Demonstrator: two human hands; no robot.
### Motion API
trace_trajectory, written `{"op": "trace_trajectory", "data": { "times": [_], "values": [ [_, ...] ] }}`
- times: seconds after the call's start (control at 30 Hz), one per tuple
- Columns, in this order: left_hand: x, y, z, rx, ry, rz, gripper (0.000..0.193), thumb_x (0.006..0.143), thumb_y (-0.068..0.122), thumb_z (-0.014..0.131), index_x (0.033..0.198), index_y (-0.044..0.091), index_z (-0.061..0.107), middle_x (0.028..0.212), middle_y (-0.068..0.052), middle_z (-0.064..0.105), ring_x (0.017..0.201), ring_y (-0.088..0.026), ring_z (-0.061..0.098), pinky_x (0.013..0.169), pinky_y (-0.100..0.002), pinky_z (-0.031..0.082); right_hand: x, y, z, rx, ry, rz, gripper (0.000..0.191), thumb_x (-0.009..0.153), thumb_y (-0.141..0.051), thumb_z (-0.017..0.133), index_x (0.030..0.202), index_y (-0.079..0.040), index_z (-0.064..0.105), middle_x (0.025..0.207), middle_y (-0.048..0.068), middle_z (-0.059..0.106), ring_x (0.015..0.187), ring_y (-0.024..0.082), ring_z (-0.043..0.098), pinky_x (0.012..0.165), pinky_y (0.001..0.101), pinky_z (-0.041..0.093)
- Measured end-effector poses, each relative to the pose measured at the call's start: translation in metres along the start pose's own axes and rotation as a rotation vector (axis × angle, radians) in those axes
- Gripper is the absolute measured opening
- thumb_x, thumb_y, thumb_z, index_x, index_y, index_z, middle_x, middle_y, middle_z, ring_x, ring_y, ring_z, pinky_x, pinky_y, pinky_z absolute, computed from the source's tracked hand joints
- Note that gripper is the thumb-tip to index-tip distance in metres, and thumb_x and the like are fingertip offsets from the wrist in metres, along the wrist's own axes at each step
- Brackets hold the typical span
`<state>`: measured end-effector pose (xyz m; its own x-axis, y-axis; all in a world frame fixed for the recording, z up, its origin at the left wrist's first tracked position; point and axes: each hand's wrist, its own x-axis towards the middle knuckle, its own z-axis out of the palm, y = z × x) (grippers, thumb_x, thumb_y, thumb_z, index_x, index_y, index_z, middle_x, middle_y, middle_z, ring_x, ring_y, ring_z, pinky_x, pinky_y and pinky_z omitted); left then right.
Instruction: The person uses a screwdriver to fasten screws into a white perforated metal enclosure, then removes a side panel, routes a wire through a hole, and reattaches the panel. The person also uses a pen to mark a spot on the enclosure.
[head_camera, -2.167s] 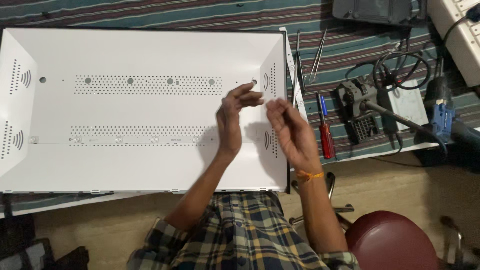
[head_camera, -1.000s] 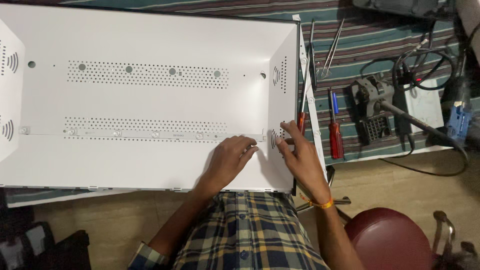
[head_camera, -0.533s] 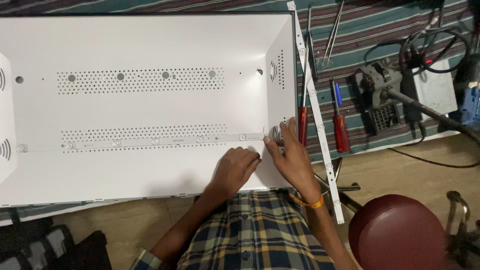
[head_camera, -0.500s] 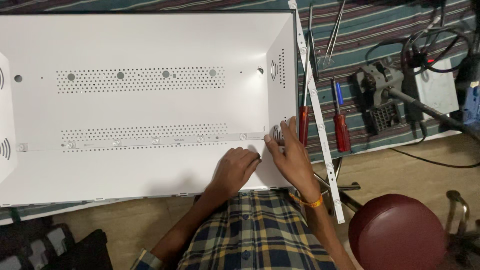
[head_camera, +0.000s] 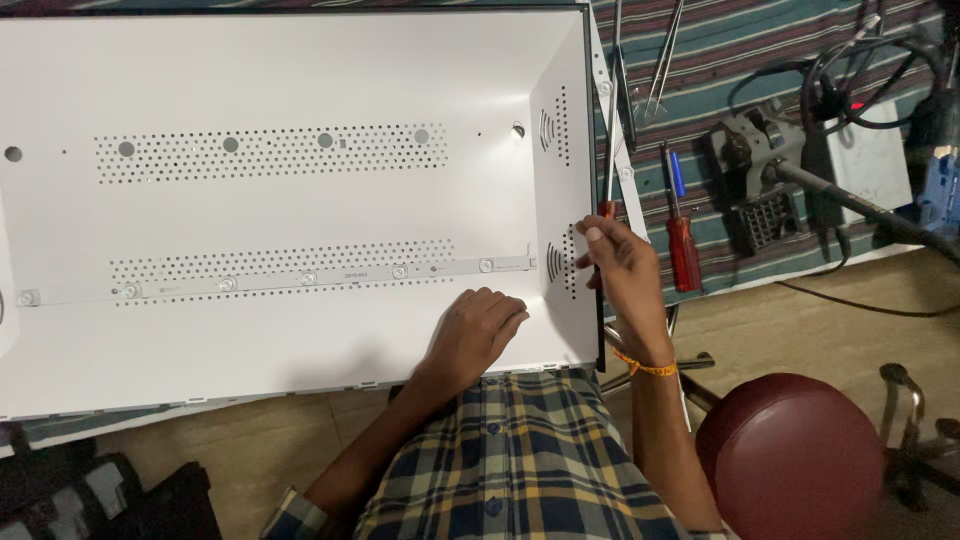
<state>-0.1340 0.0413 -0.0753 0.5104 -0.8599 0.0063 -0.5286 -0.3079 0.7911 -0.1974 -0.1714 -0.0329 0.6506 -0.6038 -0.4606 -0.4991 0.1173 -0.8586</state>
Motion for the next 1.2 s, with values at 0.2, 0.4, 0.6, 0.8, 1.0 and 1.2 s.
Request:
{"op": "trace_trajectory", "data": {
  "times": [0.2,0.4,0.6,0.8,1.0,1.2],
  "values": [
    [-0.002,0.002,-0.001,0.022,-0.034,0.05,0.016,0.095,0.017,0.073,0.103,0.004,0.073,0.086,-0.007,0.07,0.076,-0.02,0.061,0.074,-0.036,0.05,-0.029,0.006,-0.015,0.041,-0.004,-0.056,0.035,0.104,-0.02,0.056,0.132,0.0,0.061,0.117,0.01,0.076,0.081,0.012,0.066,0.064,0.0237,0.052],
    [0.0,0.013,-0.007,0.001,-0.191,0.183,0.035,0.095,0.033,0.072,0.114,0.004,0.07,0.102,-0.009,0.068,0.092,-0.024,0.059,0.085,-0.039,0.046,-0.071,0.033,-0.061,-0.108,-0.138,0.036,0.028,0.102,-0.021,0.061,0.116,0.002,0.07,0.098,0.007,0.074,0.08,0.008,0.063,0.073,0.0254,0.06],
    [0.007,0.036,-0.004,0.085,-0.372,0.269,0.044,0.092,0.038,0.07,0.118,0.003,0.068,0.109,-0.011,0.064,0.099,-0.026,0.055,0.087,-0.04,0.043,-0.096,0.057,-0.059,-0.128,-0.008,0.087,0.026,0.102,-0.019,0.063,0.117,0.0,0.071,0.091,0.005,0.072,0.08,0.01,0.065,0.069,0.0251,0.052],
    [0.002,0.059,0.006,0.423,-0.511,0.293,0.026,0.098,0.025,0.067,0.11,0.002,0.068,0.105,-0.01,0.066,0.097,-0.024,0.058,0.086,-0.039,0.045,-0.104,0.068,-0.05,-0.039,0.024,-0.015,0.026,0.102,-0.018,0.061,0.119,-0.001,0.068,0.099,0.003,0.075,0.086,0.009,0.067,0.071,0.0237,0.053],
    [-0.005,0.074,0.028,0.82,-0.584,0.48,0.035,0.082,0.021,0.072,0.109,-0.001,0.068,0.094,-0.012,0.066,0.081,-0.02,0.058,0.075,-0.036,0.046,-0.115,0.078,-0.044,0.159,0.09,-0.036,0.026,0.103,-0.016,0.059,0.122,0.0,0.064,0.096,0.007,0.073,0.086,0.011,0.071,0.073,0.0274,0.06],
    [-0.018,0.078,0.04,0.936,-0.458,0.636,0.02,0.087,0.018,0.07,0.089,-0.002,0.07,0.077,-0.008,0.061,0.076,-0.021,0.056,0.075,-0.036,0.047,-0.117,0.084,-0.045,0.26,0.117,0.027,0.027,0.104,-0.017,0.058,0.124,-0.001,0.063,0.097,0.008,0.073,0.082,0.012,0.069,0.072,0.0289,0.06]
  ]
}}
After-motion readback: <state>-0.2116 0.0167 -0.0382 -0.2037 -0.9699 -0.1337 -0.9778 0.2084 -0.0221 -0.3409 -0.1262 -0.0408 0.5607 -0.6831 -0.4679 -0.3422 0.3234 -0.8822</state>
